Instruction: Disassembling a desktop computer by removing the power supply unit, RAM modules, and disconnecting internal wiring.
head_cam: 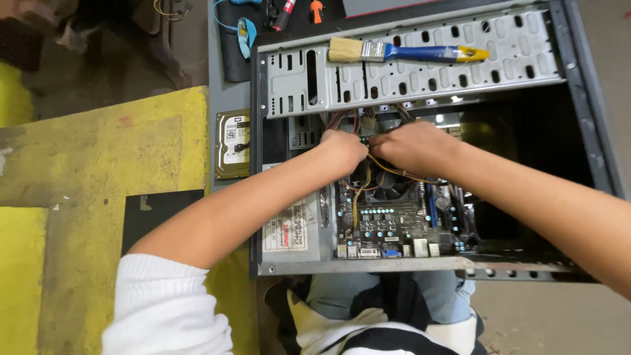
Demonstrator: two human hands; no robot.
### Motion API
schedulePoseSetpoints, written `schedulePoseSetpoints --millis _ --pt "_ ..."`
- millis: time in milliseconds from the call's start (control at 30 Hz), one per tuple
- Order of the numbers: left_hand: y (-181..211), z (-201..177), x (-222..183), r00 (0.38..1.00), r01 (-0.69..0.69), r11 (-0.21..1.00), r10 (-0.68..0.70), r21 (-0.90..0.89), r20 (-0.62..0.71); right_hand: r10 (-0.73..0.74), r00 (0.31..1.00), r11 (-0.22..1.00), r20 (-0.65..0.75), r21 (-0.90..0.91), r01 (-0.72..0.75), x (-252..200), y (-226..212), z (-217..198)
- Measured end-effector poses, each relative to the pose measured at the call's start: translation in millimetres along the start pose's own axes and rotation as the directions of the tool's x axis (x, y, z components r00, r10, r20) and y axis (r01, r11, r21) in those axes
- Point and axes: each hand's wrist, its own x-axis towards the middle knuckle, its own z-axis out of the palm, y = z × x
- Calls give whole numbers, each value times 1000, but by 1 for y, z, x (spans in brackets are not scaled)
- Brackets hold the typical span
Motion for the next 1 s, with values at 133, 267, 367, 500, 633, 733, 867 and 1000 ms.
schedulePoseSetpoints --millis 133,267,367,500,633,733,867,1000 --pt "-3 -16 -30 999 -4 998 1 -64 -36 -15 1000 1000 -27 -27 14 -15 -8 -23" --pt "8 -74 -96 997 44 938 -64 -344 -47 -20 999 994 -36 109 23 -19 3 -22" --pt "6 -77 -98 984 92 833 -161 -546 -80 91 990 987 -104 141 -76 -19 12 -31" --pt "-3 -62 -65 961 237 749 -274 -619 36 332 941 911 -60 280 -303 -18 38 -5" --pt "13 -92 -73 944 328 585 -226 -742 239 517 843 773 145 342 -533 -18 47 7" --pt "29 -113 -84 895 446 536 -255 -717 366 540 811 728 224 359 -584 -3 56 32" --pt "21 -92 -72 918 397 624 -258 -673 302 523 827 732 205 389 -559 0 69 48" --pt "12 -95 -90 957 244 824 -288 -511 -8 538 817 687 210 452 -569 -8 60 23"
